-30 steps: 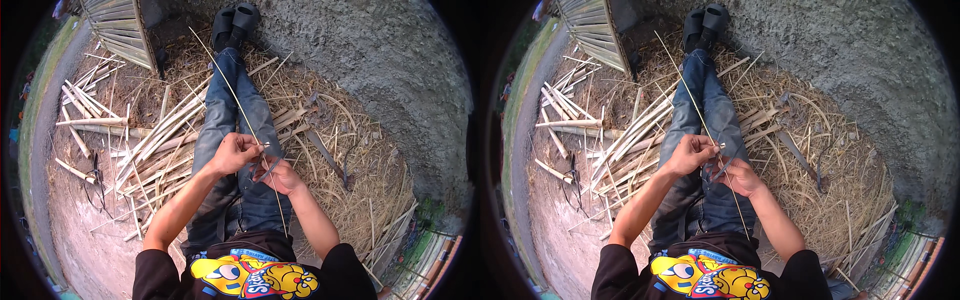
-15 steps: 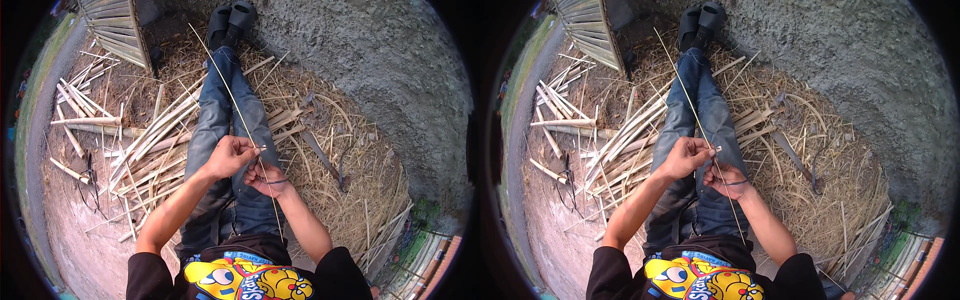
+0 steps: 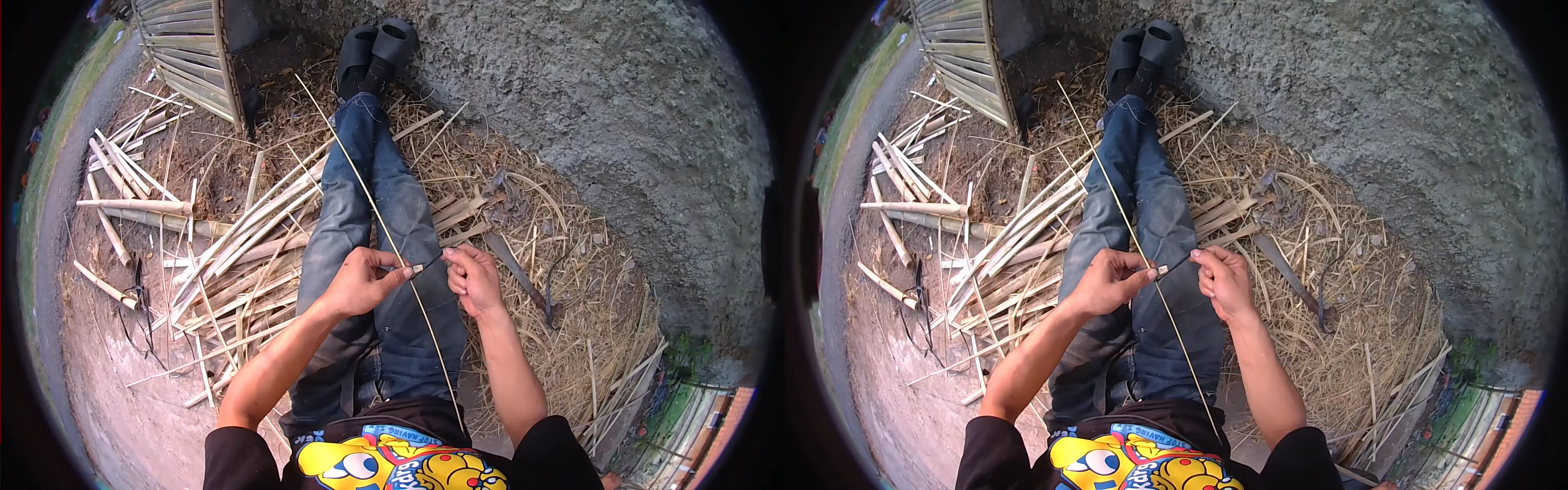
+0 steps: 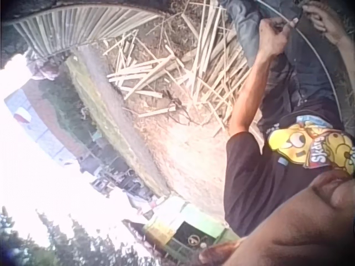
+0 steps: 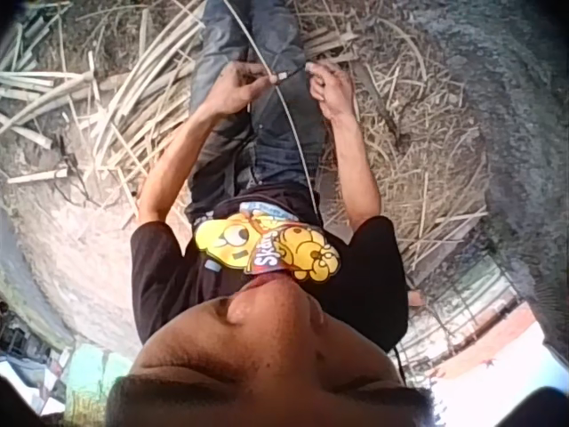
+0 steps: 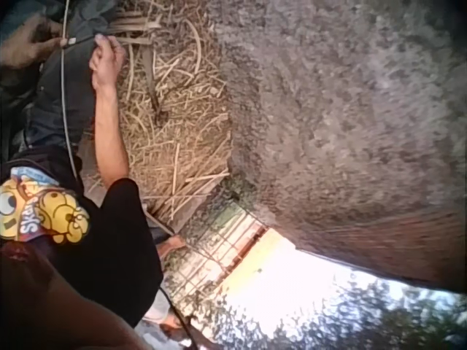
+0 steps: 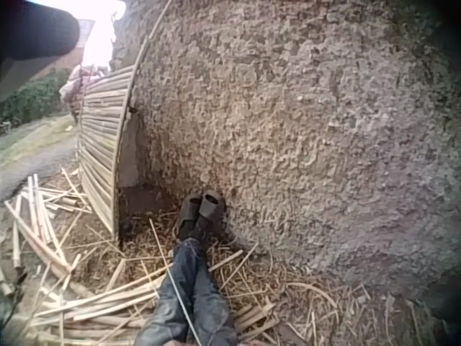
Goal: The person prepares thin bamboo strips by hand, pulling a strip through their fingers to smooth it and then tying a knot at one end of the strip.
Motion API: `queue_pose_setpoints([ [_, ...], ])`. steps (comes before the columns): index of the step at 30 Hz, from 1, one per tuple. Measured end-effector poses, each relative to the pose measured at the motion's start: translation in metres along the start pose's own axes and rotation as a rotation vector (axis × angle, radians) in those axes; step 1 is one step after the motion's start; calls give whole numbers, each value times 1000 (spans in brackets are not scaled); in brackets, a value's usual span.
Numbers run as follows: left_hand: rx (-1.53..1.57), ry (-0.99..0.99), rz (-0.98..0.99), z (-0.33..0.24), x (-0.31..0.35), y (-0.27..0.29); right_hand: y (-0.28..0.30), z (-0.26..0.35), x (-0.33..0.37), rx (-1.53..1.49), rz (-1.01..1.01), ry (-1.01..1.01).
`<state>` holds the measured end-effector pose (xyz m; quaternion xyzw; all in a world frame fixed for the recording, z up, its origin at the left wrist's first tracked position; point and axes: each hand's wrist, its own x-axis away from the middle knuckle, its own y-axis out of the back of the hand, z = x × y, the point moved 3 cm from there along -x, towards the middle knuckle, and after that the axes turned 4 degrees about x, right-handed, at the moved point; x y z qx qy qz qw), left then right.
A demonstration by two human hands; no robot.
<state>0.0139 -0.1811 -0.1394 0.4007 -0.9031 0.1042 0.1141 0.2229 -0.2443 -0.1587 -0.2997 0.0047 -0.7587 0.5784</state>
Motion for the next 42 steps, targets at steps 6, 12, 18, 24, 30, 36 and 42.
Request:
queue_pose_setpoints([
  [6, 28, 32, -41, 9, 2, 10, 17, 43, 26, -79, 14, -41],
  [12, -66, -38, -43, 11, 1, -2, -4, 74, 43, 41, 251, -7],
  [18, -145, -30, 29, 11, 1, -24, -79, 88, 9, 564, 384, 141],
  [24, -137, -137, -28, 31, -6, -33, -115, 59, -57, 1202, 566, 176],
  [30, 43, -26, 62, 30, -5, -28, -118, 53, -73, 1493, 586, 176],
  [36, 86, 108, 53, 16, -6, -31, -124, 58, -70, 1644, 615, 222],
  [42, 102, -146, -35, 25, -13, -39, -150, 91, -36, 1292, 825, 129],
])
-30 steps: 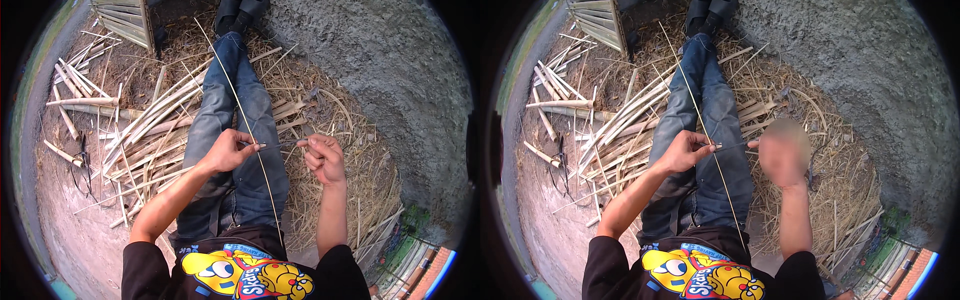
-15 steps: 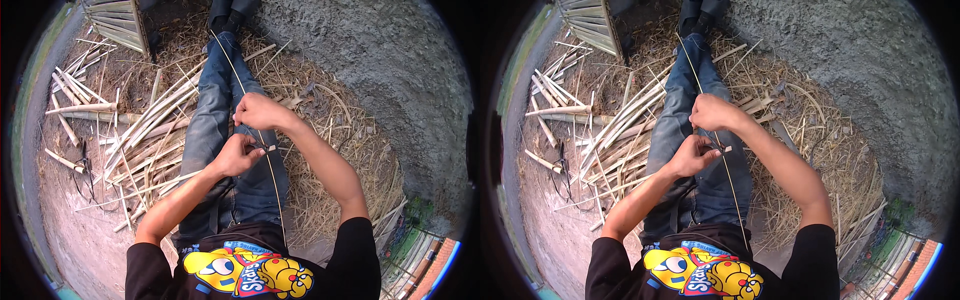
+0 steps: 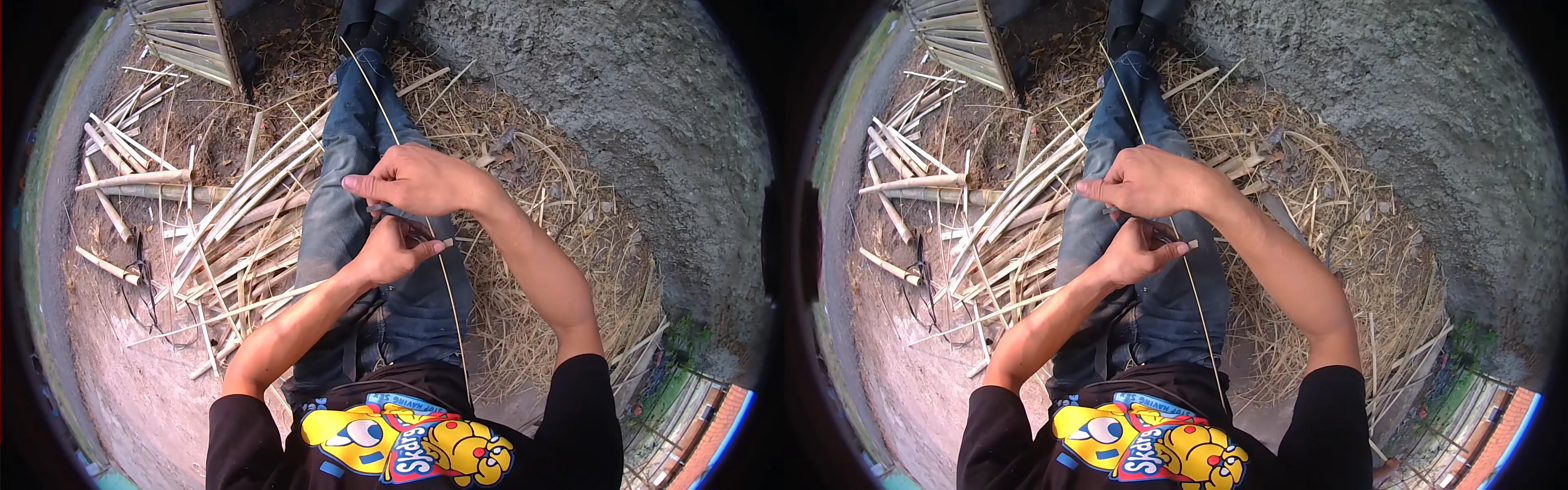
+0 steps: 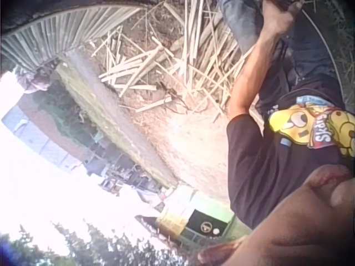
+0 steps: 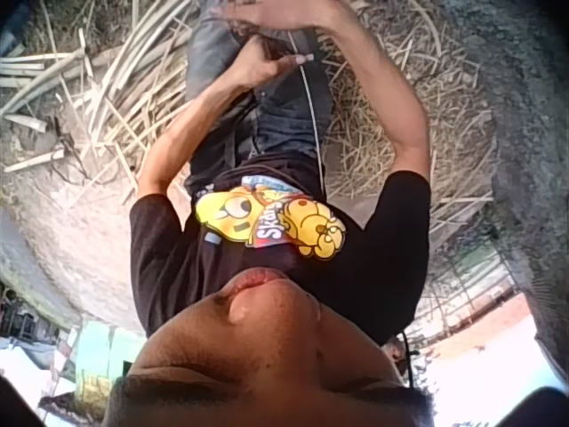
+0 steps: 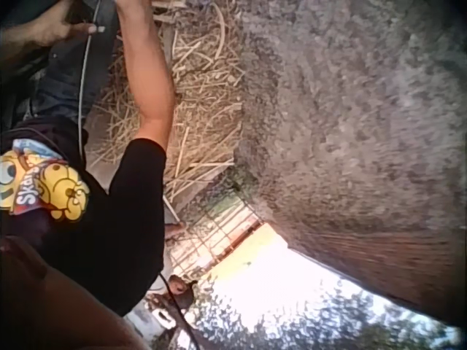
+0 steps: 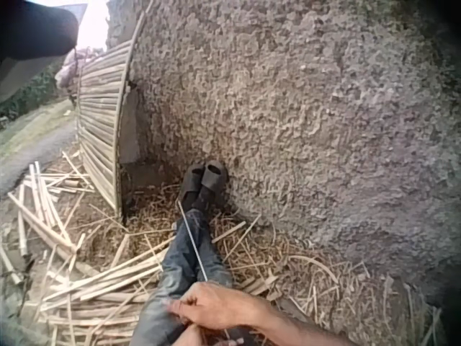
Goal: The person prepares thin bamboo strips by hand, pulling a strip through their fingers to smooth it and then tying a knot at one end of the strip.
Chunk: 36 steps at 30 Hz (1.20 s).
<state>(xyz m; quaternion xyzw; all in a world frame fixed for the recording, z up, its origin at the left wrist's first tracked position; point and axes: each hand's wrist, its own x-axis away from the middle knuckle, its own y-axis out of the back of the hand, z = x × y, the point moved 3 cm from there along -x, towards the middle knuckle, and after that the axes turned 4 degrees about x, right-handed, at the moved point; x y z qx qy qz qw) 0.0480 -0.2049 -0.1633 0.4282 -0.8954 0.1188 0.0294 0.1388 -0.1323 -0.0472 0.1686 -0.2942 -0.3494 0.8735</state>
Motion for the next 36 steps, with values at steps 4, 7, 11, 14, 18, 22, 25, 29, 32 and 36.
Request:
queue_pose_setpoints([
  [4, 2, 200, 63, -4, 3, 3, 10, -24, 13, 202, -589, 116],
  [7, -13, 224, 25, -4, 5, 5, 13, -35, 44, 54, -720, 110],
  [11, 28, 216, 33, -7, 3, 4, -11, -12, 94, 527, -1048, 467],
  [14, 8, 189, 20, 0, 2, 5, -30, -20, 95, 441, -766, 341],
  [18, -68, 170, -11, -4, 4, 2, -38, -36, 95, 411, -544, 102],
  [22, -258, 201, 10, -9, 4, 3, -40, -46, 93, 359, -497, 20],
  [25, -265, 189, 4, -13, 5, 2, -42, -51, 94, 237, -501, 14],
  [29, -199, 84, -49, -7, 3, -2, -45, -55, 94, 275, -459, 19],
  [32, -256, 132, -21, -13, 1, 1, -49, -62, 93, 299, -492, 65],
  [36, -189, 175, 27, -14, -1, 1, -55, -111, 102, -681, -416, -11],
])
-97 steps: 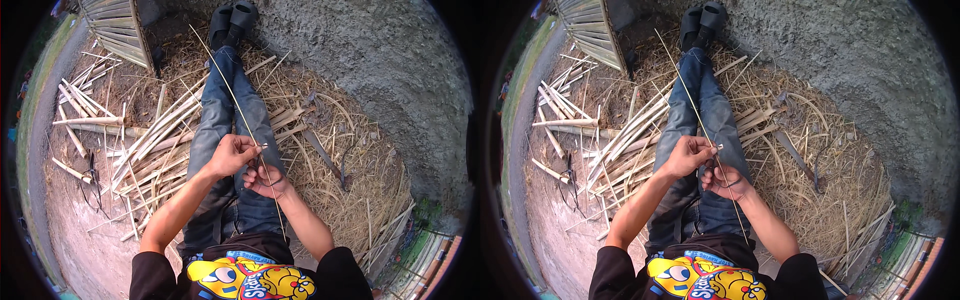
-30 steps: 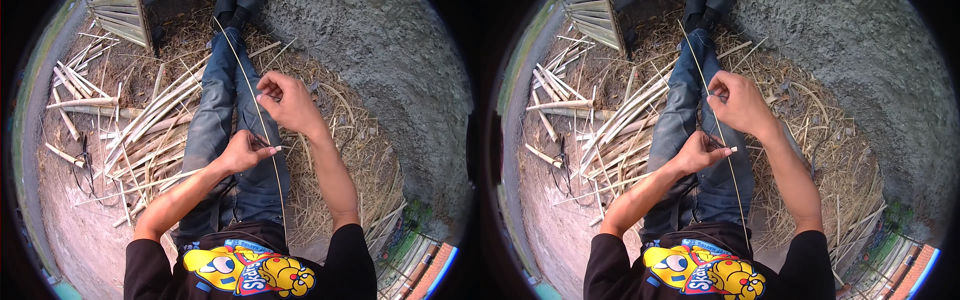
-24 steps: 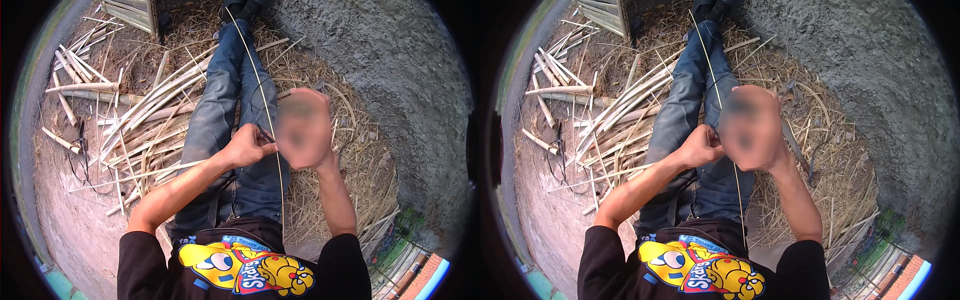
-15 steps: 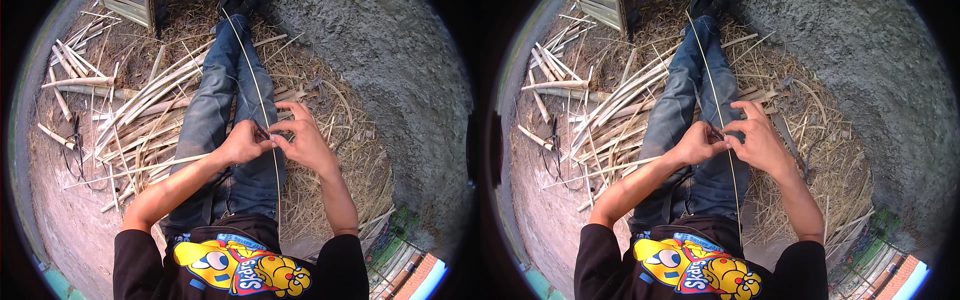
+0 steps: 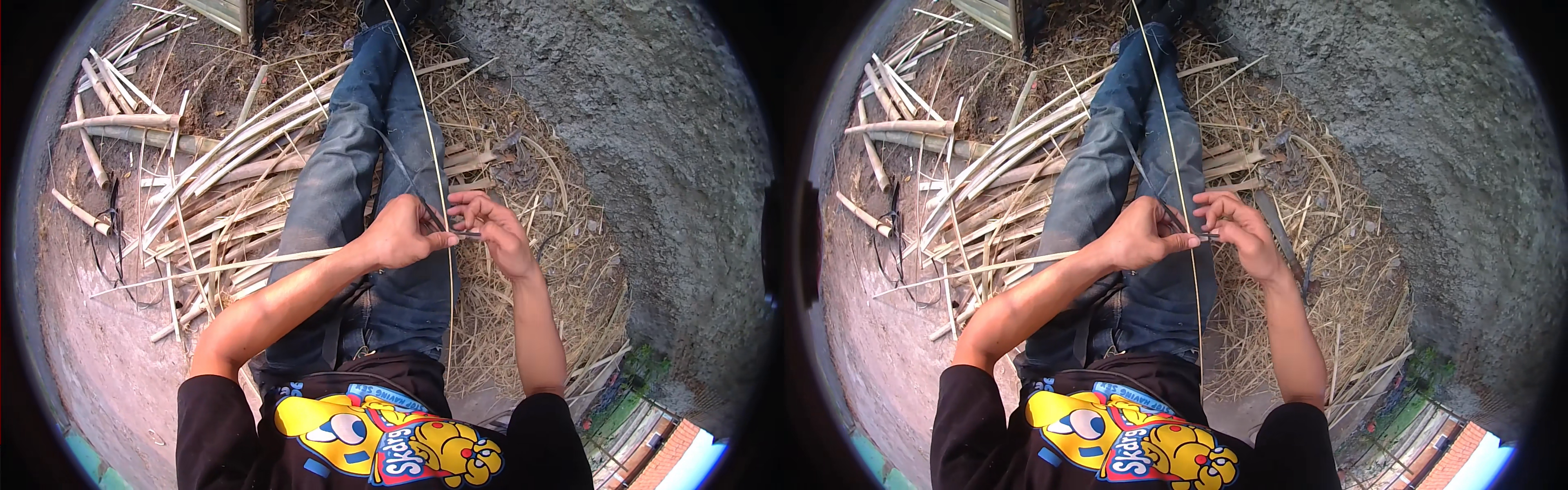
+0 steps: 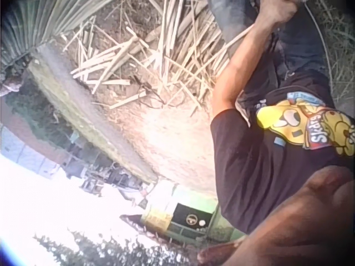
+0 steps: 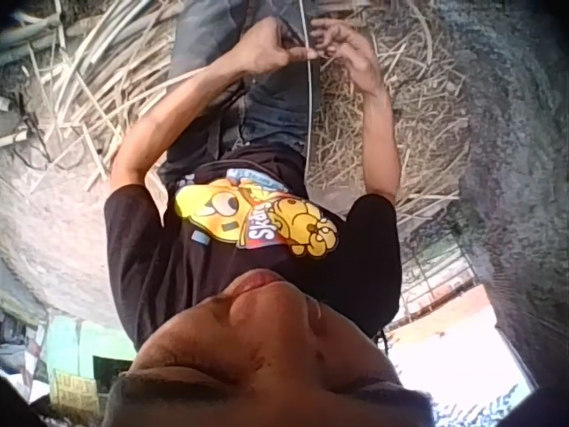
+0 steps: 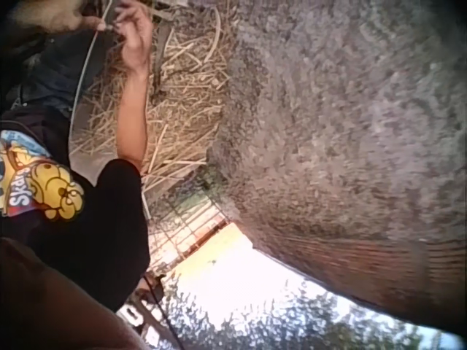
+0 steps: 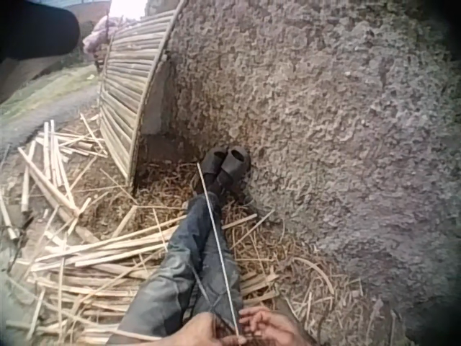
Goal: The person prepares thin bamboo strips by hand, pulling a strip through their fingers to smooth it and then tying a knot at one end of the strip.
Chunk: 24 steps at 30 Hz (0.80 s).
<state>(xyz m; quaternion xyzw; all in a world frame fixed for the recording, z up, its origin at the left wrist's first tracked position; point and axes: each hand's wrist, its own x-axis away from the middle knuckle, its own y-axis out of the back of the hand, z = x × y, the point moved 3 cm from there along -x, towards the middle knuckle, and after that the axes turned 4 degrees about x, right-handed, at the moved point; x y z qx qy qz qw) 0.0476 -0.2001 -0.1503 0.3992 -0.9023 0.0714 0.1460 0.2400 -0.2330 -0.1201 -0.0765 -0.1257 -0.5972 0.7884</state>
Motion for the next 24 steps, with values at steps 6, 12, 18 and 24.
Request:
queue_pose_setpoints([
  [6, 12, 7, 39, -13, 2, -3, 3, -59, -27, -539, 136, -25],
  [12, 25, 1, 109, -12, -1, -14, -33, -47, -68, -764, 415, -134],
  [18, 176, -83, 51, 7, -7, -14, -52, -62, -84, -1056, 354, -93],
  [24, 97, -18, -60, -14, 0, 8, -15, -90, -43, -1225, 12, 19],
])
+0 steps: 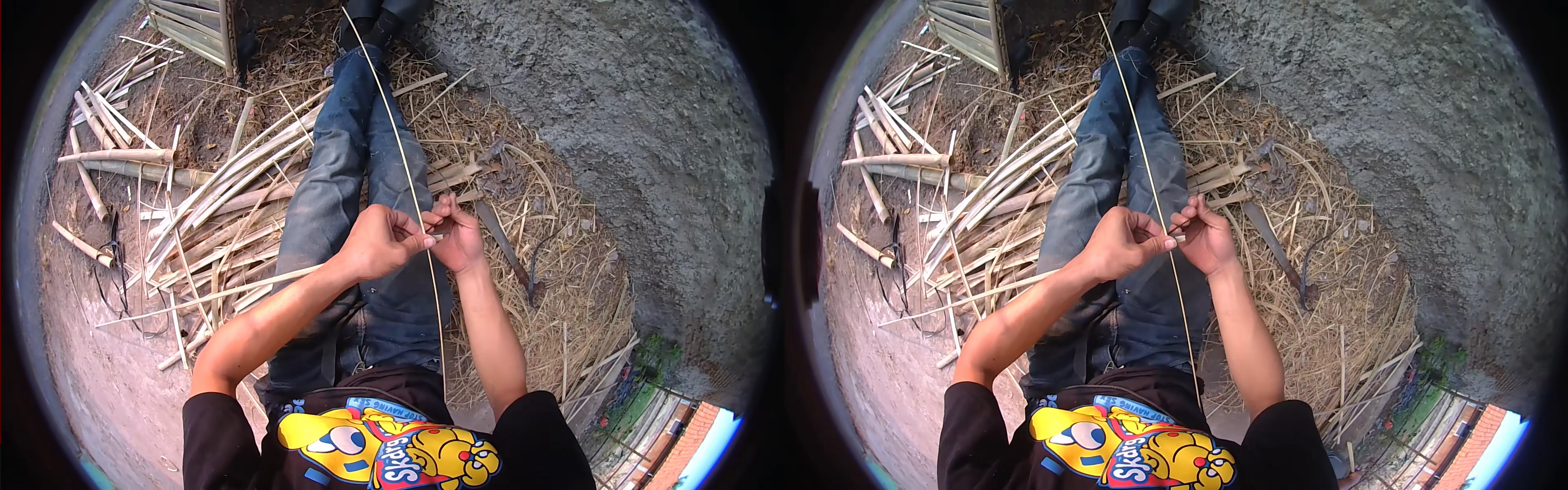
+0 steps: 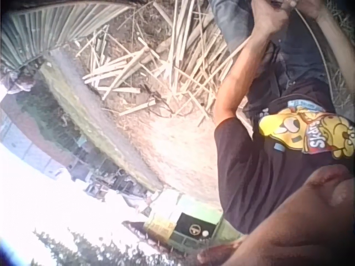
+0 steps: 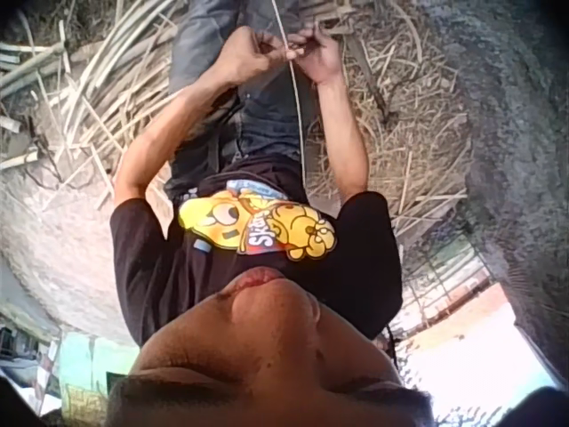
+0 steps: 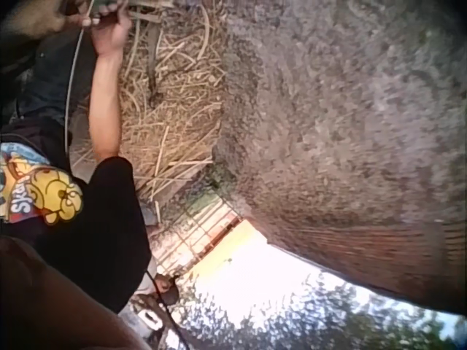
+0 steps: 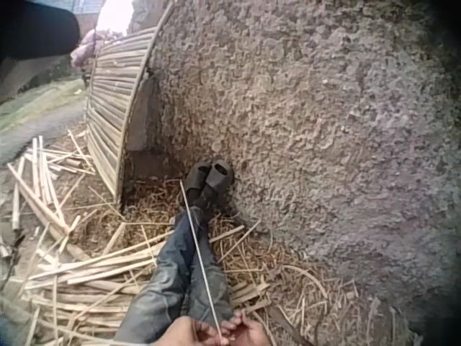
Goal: The person prepares thin bamboo strips by hand, pulling a strip through their fingers to smooth it and then tying a knot at one end of the strip.
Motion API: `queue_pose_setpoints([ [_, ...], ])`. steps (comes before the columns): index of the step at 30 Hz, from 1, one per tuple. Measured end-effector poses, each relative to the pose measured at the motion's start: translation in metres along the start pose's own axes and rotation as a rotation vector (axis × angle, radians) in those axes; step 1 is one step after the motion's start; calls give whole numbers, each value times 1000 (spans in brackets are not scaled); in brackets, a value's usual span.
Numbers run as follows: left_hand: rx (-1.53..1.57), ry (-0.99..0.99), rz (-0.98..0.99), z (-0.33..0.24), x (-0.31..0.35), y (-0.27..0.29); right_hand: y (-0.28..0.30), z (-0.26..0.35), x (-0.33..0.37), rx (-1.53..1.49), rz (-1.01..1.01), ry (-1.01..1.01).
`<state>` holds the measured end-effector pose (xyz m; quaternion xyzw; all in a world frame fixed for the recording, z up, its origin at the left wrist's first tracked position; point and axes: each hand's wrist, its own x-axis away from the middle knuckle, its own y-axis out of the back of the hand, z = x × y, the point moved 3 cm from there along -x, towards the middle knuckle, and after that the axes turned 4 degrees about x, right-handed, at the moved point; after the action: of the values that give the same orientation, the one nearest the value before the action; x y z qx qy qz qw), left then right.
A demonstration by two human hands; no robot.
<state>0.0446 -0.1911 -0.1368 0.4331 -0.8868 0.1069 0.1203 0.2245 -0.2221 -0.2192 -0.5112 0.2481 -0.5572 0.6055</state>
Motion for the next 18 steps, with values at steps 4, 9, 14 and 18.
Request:
queue_pose_setpoints([
  [4, -59, -50, -68, -1, -3, 7, -9, -14, 39, 44, -41, -20],
  [9, -115, -90, -92, -7, -2, 4, -32, -4, 64, 165, -75, 146],
  [14, -32, -121, -15, -6, -3, 0, -63, 0, 81, 538, 0, 397],
  [18, 78, -58, 106, -14, 1, 8, -74, 1, 90, 723, -4, 481],
])
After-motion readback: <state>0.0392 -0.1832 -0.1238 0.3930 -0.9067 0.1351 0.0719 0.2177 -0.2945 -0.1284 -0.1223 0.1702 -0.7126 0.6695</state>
